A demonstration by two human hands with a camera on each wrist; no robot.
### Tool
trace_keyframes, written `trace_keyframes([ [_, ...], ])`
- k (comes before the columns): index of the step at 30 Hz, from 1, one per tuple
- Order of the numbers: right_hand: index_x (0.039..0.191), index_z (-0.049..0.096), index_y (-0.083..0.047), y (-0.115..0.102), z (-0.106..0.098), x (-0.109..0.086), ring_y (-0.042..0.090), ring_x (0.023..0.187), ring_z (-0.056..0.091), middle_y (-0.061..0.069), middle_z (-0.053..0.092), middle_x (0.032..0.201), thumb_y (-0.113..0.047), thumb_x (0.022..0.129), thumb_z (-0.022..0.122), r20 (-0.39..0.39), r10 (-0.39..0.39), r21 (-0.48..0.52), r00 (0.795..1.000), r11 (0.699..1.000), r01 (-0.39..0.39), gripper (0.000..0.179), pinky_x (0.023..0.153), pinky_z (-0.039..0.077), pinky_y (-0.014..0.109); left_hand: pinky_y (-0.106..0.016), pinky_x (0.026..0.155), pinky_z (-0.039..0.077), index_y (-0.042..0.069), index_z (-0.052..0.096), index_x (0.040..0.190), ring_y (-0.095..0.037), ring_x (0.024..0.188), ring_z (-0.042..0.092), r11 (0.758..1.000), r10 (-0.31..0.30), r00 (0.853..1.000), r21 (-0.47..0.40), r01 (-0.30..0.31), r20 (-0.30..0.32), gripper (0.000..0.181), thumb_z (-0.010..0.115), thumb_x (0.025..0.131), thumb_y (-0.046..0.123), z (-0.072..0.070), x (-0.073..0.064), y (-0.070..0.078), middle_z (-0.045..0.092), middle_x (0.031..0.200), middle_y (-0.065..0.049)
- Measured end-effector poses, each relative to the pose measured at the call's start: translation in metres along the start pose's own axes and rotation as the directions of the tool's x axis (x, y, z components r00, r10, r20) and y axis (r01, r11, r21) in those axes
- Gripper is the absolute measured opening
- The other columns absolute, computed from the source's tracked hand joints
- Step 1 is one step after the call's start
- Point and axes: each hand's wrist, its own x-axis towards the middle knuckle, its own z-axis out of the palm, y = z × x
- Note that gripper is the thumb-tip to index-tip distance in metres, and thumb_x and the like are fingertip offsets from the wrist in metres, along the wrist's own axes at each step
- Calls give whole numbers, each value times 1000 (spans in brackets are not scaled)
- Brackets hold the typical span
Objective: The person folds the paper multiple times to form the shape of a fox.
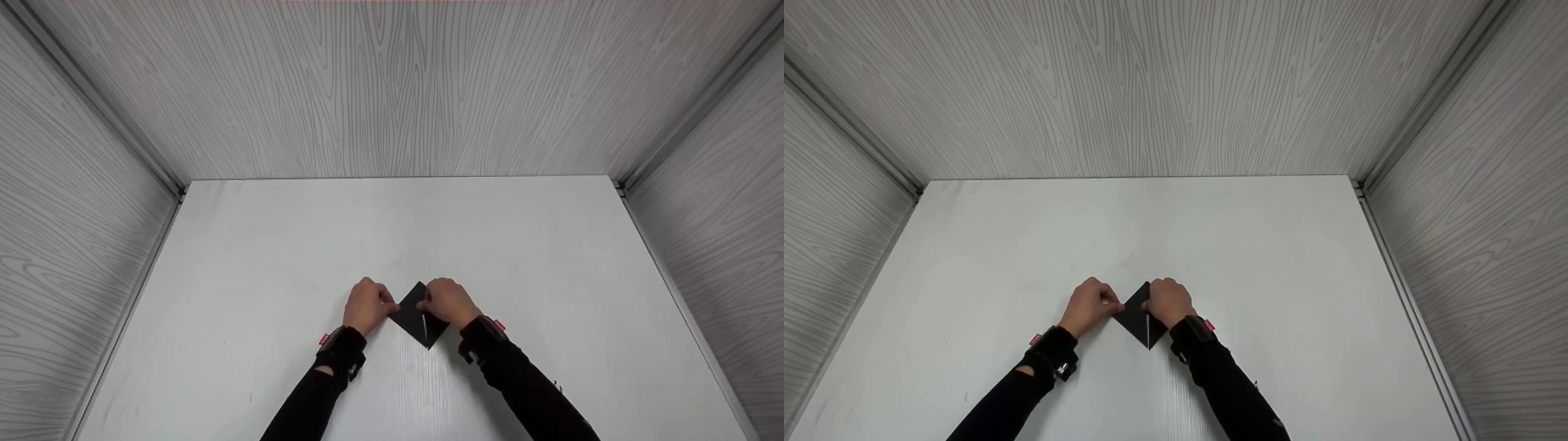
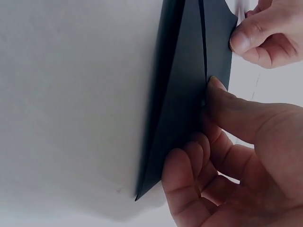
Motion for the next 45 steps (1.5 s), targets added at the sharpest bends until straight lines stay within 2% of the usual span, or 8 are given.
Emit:
trace_keyframes([
  [4,75,70,-5,-1,-2,1,15,66,49,1,59,73,-19,92,81,11,6,3,1000,1000,-6,25,65,43,32,-37,77,48,8,74,68,-22,83,56,999,-32,999,27,33,-27,24,94,75,20,0,5,1,61,87,-9],
  [11,80,70,-3,-3,-1,1,15,68,50,5,64,77,-19,92,81,7,-6,1,1000,1000,6,23,67,47,35,-42,73,50,10,74,66,-27,84,59,994,-69,995,80,75,-75,31,96,75,31,5,15,7,61,87,-10],
  [18,75,66,-4,-1,3,0,15,66,46,1,54,73,-18,91,81,-15,-10,-17,1000,1000,10,26,63,40,31,-48,79,55,12,77,70,-32,90,64,985,-80,992,143,94,-98,31,95,75,37,11,25,15,64,91,-11],
  [26,66,56,-10,0,4,2,15,63,43,-2,47,67,-16,90,80,-10,-6,1,1000,1000,6,35,61,34,29,-50,82,55,12,79,73,-33,93,65,983,-95,988,146,112,-122,30,95,75,38,21,38,22,66,94,-11],
  [34,76,62,-5,1,3,-1,17,66,44,0,50,72,-16,91,81,-21,-20,29,1000,999,20,27,62,35,30,-54,87,53,14,79,75,-36,97,66,981,-110,983,146,131,-147,31,95,74,40,27,49,30,67,96,-12],
  [39,76,63,-5,1,2,0,17,64,44,0,49,71,-16,90,81,-30,-9,34,1000,999,10,26,61,36,31,-54,88,52,14,77,74,-37,97,65,983,-100,984,138,120,-145,33,95,73,41,26,49,31,67,97,-12],
  [45,72,61,-8,4,3,1,15,64,45,-2,49,71,-17,90,80,-20,-11,50,1000,999,12,28,61,35,29,-52,85,53,13,76,72,-34,95,65,983,-65,991,164,83,-114,33,94,76,40,25,47,25,66,94,-11],
])
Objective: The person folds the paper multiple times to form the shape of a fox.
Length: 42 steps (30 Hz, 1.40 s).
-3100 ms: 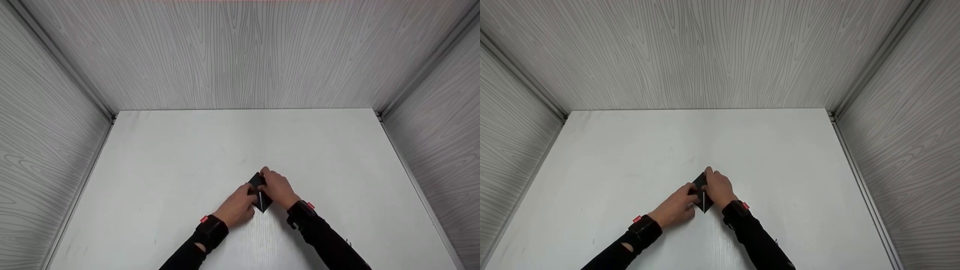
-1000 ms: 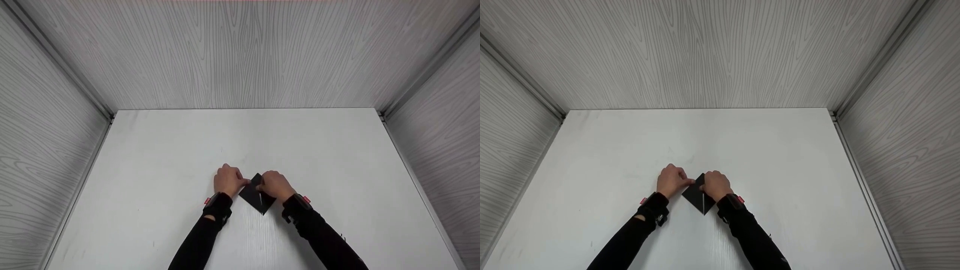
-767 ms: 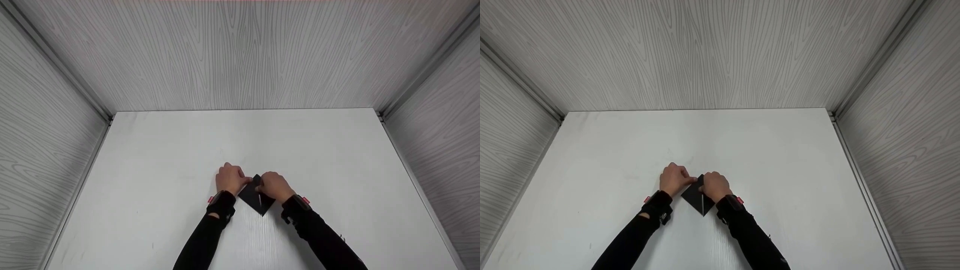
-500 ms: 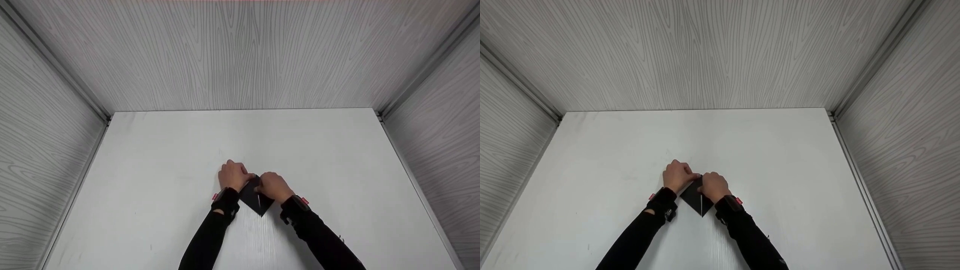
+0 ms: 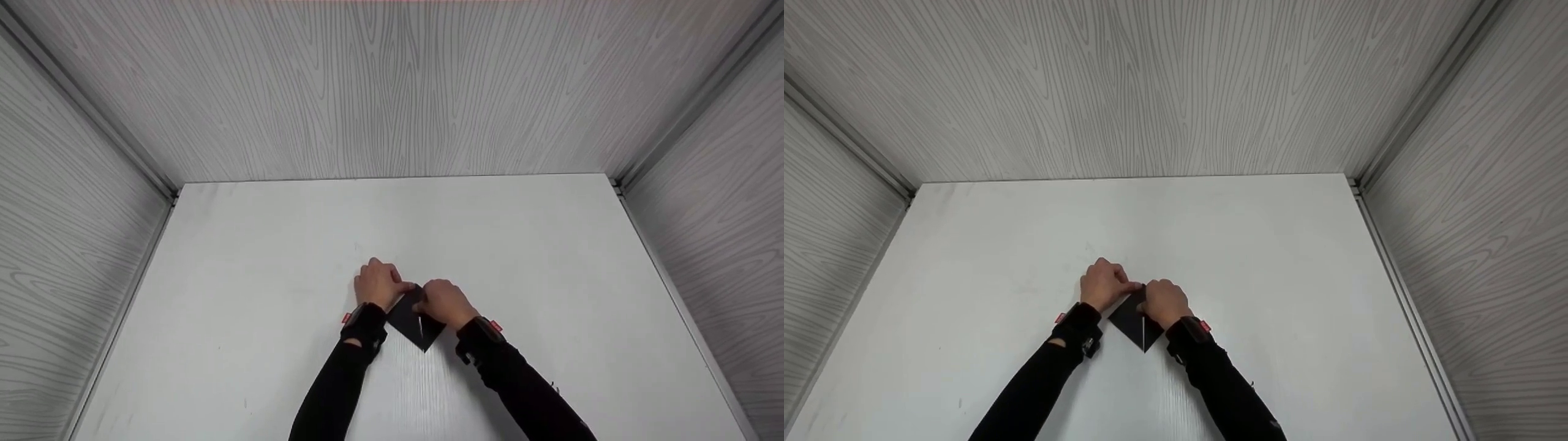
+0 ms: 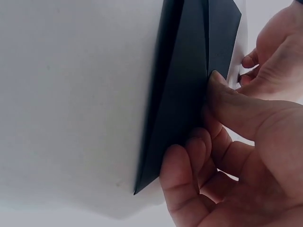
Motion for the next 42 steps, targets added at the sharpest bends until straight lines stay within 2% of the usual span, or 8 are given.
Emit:
trace_keyframes([
  [6,74,64,-6,1,-1,2,15,66,45,-1,50,73,-21,91,81,-2,16,-18,1000,1000,-16,28,61,36,28,-53,82,56,11,75,70,-34,94,65,1000,30,999,-9,-30,41,31,94,77,35,-8,-3,-5,65,93,-12],
  [12,78,71,-4,4,-4,3,15,67,48,0,57,74,-23,92,81,23,37,-29,999,999,-36,25,61,37,29,-48,83,52,11,71,67,-33,95,62,999,37,995,-11,-36,91,33,94,76,33,-19,-18,-14,61,93,-11],
  [17,83,74,-3,5,-6,2,15,69,51,6,70,82,-23,91,81,24,32,-36,999,999,-31,23,64,43,31,-45,80,50,11,69,65,-32,93,60,998,62,994,-15,-61,88,35,95,75,32,-22,-28,-26,59,90,-9],
  [24,89,77,-2,3,-7,3,15,72,56,9,75,89,-25,94,79,53,35,-40,998,999,-32,23,69,51,34,-45,78,50,12,67,62,-30,90,59,997,71,993,4,-72,98,36,94,75,31,-30,-40,-40,58,89,-7],
  [32,85,76,-2,2,-6,1,13,67,52,8,74,84,-22,94,78,56,23,-29,998,999,-21,22,64,45,30,-48,82,51,13,66,63,-32,95,60,997,72,989,16,-75,131,35,94,76,31,-38,-46,-42,59,91,-8],
  [36,87,76,-1,0,-5,1,14,67,54,9,75,85,-23,94,79,62,16,-40,998,999,-13,23,64,47,30,-49,81,51,12,67,64,-33,94,61,999,45,988,11,-47,145,34,94,73,31,-42,-45,-41,60,93,-10],
  [42,88,77,-1,-5,-4,0,13,68,55,9,76,86,-24,94,79,65,13,-40,998,999,-10,24,65,48,31,-53,88,52,14,70,64,-35,100,63,999,-40,989,22,37,145,34,94,73,36,-44,-45,-38,65,100,-12],
])
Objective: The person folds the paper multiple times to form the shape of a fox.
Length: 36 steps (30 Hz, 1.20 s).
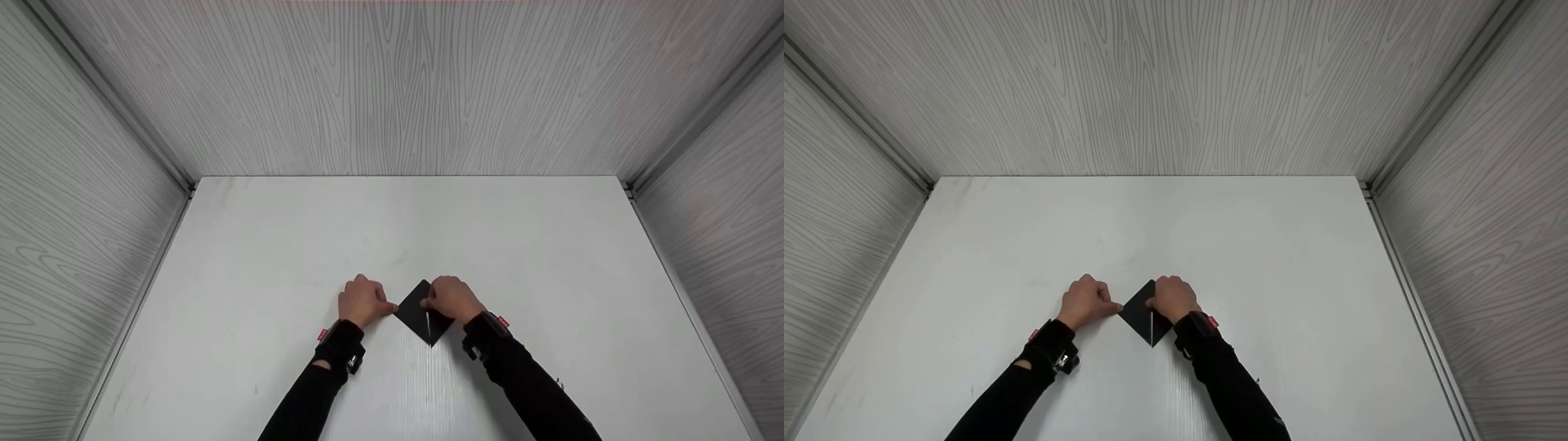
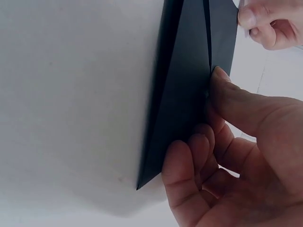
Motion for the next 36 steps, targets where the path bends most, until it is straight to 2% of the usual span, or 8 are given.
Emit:
trace_keyframes([
  [5,86,77,-1,0,0,0,13,67,53,8,75,83,-23,93,79,-2,-3,1,1000,1000,3,23,63,46,30,-53,90,51,16,70,62,-34,99,64,999,-36,999,1,36,-32,36,95,72,40,1,0,5,66,97,-11],
  [14,83,75,-1,4,1,0,15,67,51,7,70,79,-21,93,80,-26,-4,-2,1000,1000,4,23,63,43,30,-52,90,49,17,70,64,-34,99,63,1000,-19,995,6,19,-95,35,93,75,41,21,11,14,66,96,-9],
  [21,76,69,-3,2,5,1,15,64,48,0,55,71,-20,93,80,-39,-6,0,999,1000,6,26,61,38,28,-52,87,49,16,74,68,-34,95,64,1000,-6,985,0,6,-172,33,93,76,41,30,21,25,66,93,-9],
  [30,67,56,-10,2,4,-1,15,62,44,-3,46,67,-18,92,80,-52,-16,35,999,999,18,36,60,35,28,-53,91,47,16,73,68,-36,100,63,999,-38,987,-31,33,-156,33,94,76,41,37,42,39,66,98,-11],
  [36,68,53,-11,3,2,0,15,62,43,-3,46,69,-16,91,81,-51,-10,59,999,998,13,36,60,34,28,-54,93,47,16,72,68,-37,101,62,999,-48,987,-24,44,-153,35,94,75,41,39,54,46,65,101,-11],
])
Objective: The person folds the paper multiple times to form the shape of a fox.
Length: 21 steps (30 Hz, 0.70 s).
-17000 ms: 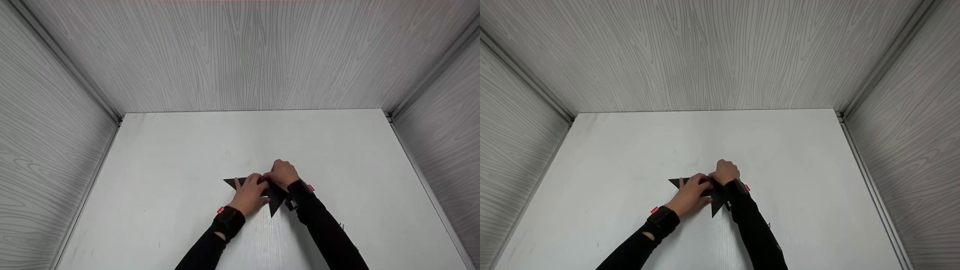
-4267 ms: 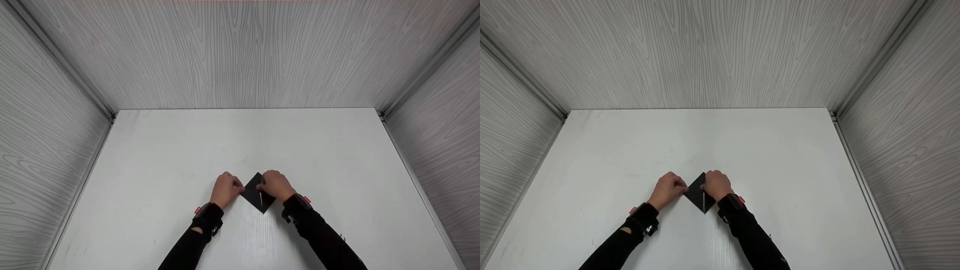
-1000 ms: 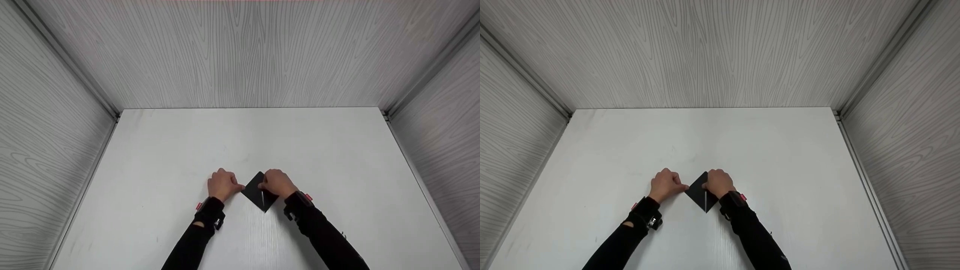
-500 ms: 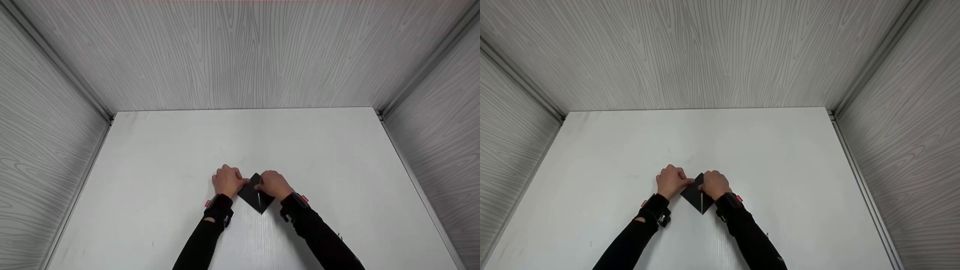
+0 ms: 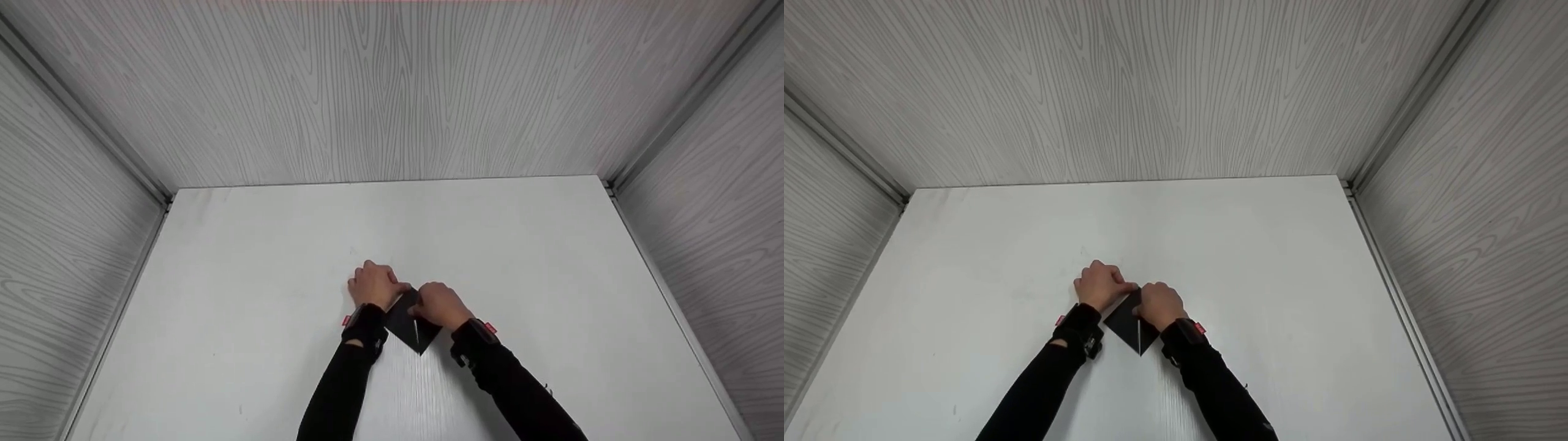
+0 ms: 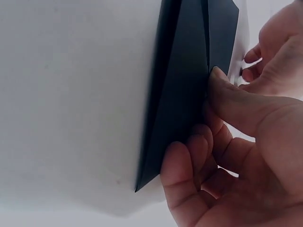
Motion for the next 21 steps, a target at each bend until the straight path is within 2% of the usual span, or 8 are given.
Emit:
trace_keyframes([
  [6,67,50,-12,-3,-1,0,16,63,43,-2,45,69,-16,91,80,-3,-11,-20,1000,1000,11,38,61,34,29,-55,94,47,15,75,73,-37,104,62,1000,9,1000,-7,-8,10,33,93,77,42,-5,-2,-1,66,104,-12],
  [11,64,49,-14,-5,-1,1,14,60,42,-4,43,66,-17,92,79,22,-3,-10,1000,1000,3,41,58,33,27,-54,92,49,13,74,72,-36,105,61,998,64,997,-7,-63,49,31,93,79,38,-15,-10,-8,65,104,-12],
  [15,64,58,-11,-4,-1,1,13,61,43,-5,46,66,-19,92,80,25,1,-26,1000,1000,0,36,57,33,26,-52,88,51,12,70,67,-35,103,61,991,132,989,-14,-132,60,33,93,78,33,-21,-18,-19,63,101,-11],
  [19,73,70,-6,-2,-1,1,13,64,47,-3,55,71,-20,92,80,23,10,-34,1000,999,-9,25,60,36,26,-49,84,50,10,67,65,-33,99,59,982,191,979,-29,-189,73,35,94,76,29,-26,-28,-33,60,97,-10],
  [21,77,72,-4,0,-1,1,13,65,49,0,60,74,-20,92,80,27,12,-31,1000,999,-11,23,61,38,27,-47,83,49,9,67,64,-32,96,58,979,201,976,-31,-199,88,35,94,76,28,-28,-34,-39,60,96,-9],
])
